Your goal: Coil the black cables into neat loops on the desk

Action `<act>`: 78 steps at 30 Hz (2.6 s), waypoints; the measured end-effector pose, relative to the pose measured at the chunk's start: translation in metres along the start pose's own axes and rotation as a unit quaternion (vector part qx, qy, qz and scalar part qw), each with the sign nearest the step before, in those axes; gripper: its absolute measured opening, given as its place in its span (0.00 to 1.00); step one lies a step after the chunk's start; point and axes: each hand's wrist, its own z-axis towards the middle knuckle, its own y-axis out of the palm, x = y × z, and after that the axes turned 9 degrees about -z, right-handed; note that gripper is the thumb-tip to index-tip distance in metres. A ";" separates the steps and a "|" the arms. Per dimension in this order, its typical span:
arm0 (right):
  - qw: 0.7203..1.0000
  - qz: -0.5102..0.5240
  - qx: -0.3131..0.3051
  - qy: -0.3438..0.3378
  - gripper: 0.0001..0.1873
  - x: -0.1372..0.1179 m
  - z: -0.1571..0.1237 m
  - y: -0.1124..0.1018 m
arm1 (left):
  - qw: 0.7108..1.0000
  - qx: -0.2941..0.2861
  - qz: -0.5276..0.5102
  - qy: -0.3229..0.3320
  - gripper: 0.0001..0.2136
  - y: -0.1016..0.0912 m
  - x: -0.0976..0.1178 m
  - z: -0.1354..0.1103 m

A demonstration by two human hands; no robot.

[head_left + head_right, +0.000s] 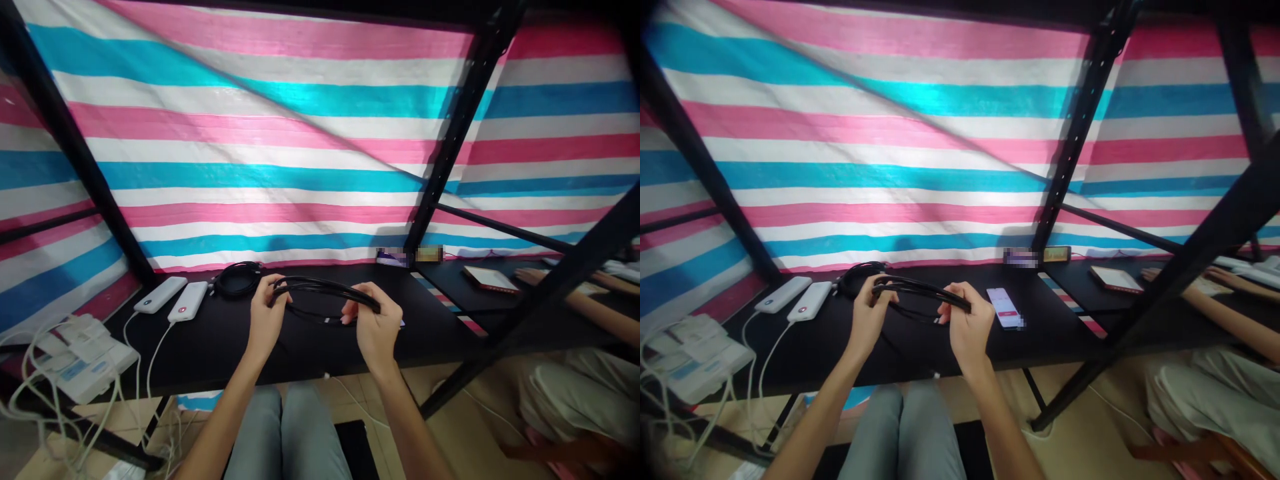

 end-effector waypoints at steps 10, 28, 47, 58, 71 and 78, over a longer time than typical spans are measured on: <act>0.979 0.139 0.123 0.078 0.12 0.018 -0.005 0.031 | 0.854 0.042 -0.296 -0.425 0.22 0.027 -0.040 -0.015; 0.993 -0.064 -0.076 0.064 0.13 0.024 -0.018 -0.014 | 0.978 0.008 -0.094 -0.184 0.05 0.024 -0.022 -0.007; 0.931 -0.287 -0.158 -0.160 0.15 0.042 -0.007 -0.018 | 0.984 -0.106 0.074 -0.125 0.11 0.025 -0.033 -0.017; 0.921 -0.265 -0.276 -0.071 0.13 0.130 0.056 0.046 | 0.937 -0.127 -0.118 -0.304 0.07 0.021 -0.109 0.030; 0.940 -0.142 -0.297 0.084 0.18 0.243 0.099 0.105 | 0.902 -0.048 -0.225 -0.367 0.31 0.023 -0.192 0.073; 0.930 -0.056 -0.345 0.117 0.17 0.245 0.087 0.116 | 0.863 -0.113 -0.256 -0.420 0.33 0.003 -0.190 0.081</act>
